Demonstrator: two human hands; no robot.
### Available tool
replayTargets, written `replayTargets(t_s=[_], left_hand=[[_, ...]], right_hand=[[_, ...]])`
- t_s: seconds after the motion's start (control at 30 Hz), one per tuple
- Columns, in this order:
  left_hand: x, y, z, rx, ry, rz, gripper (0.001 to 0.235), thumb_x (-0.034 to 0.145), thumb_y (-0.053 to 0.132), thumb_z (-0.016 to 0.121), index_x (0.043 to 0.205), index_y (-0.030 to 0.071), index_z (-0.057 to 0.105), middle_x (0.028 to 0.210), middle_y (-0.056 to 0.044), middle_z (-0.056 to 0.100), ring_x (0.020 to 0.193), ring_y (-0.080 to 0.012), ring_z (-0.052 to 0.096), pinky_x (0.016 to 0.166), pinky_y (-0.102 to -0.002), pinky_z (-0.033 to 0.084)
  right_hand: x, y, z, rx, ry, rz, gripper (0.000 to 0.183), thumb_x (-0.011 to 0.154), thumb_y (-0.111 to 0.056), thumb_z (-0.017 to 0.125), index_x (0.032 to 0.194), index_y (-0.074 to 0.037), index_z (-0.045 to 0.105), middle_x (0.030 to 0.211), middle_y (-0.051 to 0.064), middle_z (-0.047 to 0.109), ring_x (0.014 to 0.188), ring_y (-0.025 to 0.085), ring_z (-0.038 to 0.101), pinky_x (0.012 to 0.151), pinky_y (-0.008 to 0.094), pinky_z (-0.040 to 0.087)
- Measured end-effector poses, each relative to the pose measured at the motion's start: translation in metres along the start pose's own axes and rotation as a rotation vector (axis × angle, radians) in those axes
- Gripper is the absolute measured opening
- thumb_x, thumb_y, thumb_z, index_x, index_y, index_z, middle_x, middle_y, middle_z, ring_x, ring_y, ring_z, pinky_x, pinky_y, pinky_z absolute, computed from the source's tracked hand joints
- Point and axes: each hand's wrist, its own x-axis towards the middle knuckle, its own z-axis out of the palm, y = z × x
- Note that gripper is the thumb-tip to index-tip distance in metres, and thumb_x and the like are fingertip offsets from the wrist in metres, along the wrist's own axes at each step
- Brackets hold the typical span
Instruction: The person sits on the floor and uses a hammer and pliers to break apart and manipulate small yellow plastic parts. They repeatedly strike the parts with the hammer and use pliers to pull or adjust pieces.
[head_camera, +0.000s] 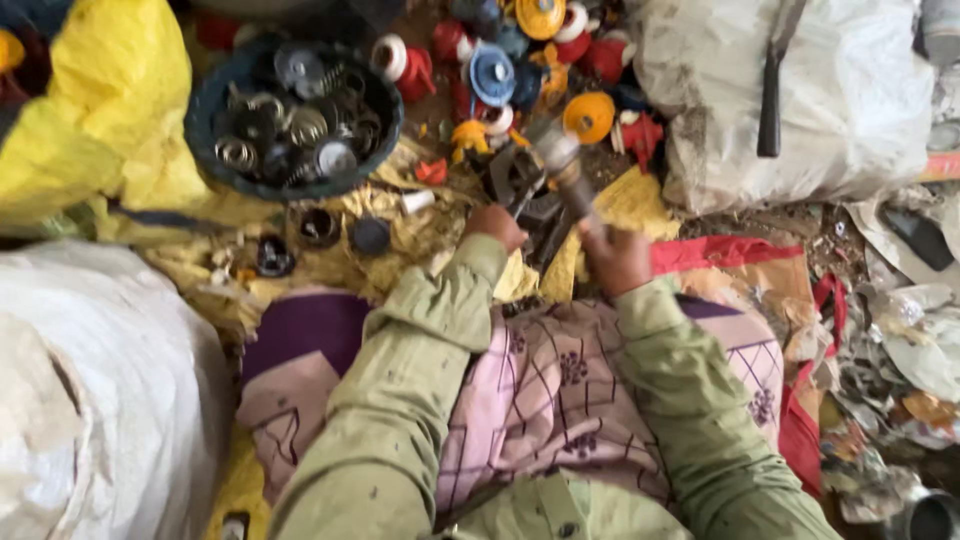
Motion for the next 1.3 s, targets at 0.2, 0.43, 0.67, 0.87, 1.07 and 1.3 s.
replayTargets(t_s=[0.2,0.43,0.67,0.87,1.07,1.3], left_hand=[[-0.002,0.004,0.007,-0.043,0.088,-0.083,0.026,0.090,0.020,0.065,0.109,0.008,0.079,0.115,-0.023,0.071,0.109,-0.0390,0.070,0.092,-0.047,0.057],[0.005,0.007,0.012,-0.046,0.073,-0.109,0.026,0.090,0.020,0.064,0.107,0.007,0.079,0.115,-0.022,0.073,0.110,-0.0377,0.071,0.092,-0.046,0.058],[0.008,-0.001,0.019,-0.071,0.134,-0.100,0.027,0.097,0.020,0.057,0.110,0.007,0.078,0.118,-0.020,0.072,0.110,-0.0386,0.070,0.089,-0.050,0.057],[0.004,0.002,0.019,-0.065,0.075,-0.096,0.025,0.093,0.021,0.064,0.107,0.007,0.079,0.115,-0.020,0.074,0.108,-0.0377,0.072,0.089,-0.047,0.059],[-0.002,0.009,0.011,-0.060,0.093,-0.124,0.025,0.090,0.021,0.066,0.106,0.008,0.080,0.115,-0.019,0.073,0.109,-0.0371,0.071,0.091,-0.046,0.058],[0.011,0.006,0.022,-0.080,0.096,-0.133,0.025,0.093,0.020,0.061,0.105,0.008,0.080,0.113,-0.020,0.075,0.108,-0.0373,0.072,0.090,-0.046,0.059]], right_hand=[[0.003,-0.047,-0.096,0.348,0.299,-0.375,0.047,0.103,-0.043,0.062,0.077,-0.004,0.067,0.060,0.005,0.060,0.046,0.015,0.054,0.042,0.031,0.041],[0.037,-0.050,-0.113,0.383,0.431,-0.707,0.053,0.101,-0.051,0.062,0.077,-0.003,0.066,0.060,0.005,0.059,0.046,0.016,0.054,0.042,0.033,0.041],[0.059,0.048,0.015,-0.089,0.056,0.217,0.060,0.100,-0.058,0.063,0.078,-0.002,0.066,0.061,0.005,0.058,0.047,0.017,0.054,0.042,0.034,0.041],[0.021,0.051,-0.034,0.199,0.265,-0.082,0.052,0.101,-0.053,0.068,0.083,-0.004,0.069,0.066,0.002,0.063,0.053,0.013,0.058,0.047,0.031,0.045],[0.012,0.004,-0.112,0.341,0.453,-0.442,0.056,0.098,-0.057,0.069,0.087,-0.002,0.072,0.069,0.008,0.066,0.057,0.018,0.062,0.052,0.035,0.048],[0.065,0.041,-0.051,-0.019,0.434,-0.347,0.062,0.093,-0.061,0.070,0.091,0.000,0.074,0.073,0.015,0.070,0.061,0.024,0.067,0.057,0.039,0.052]])
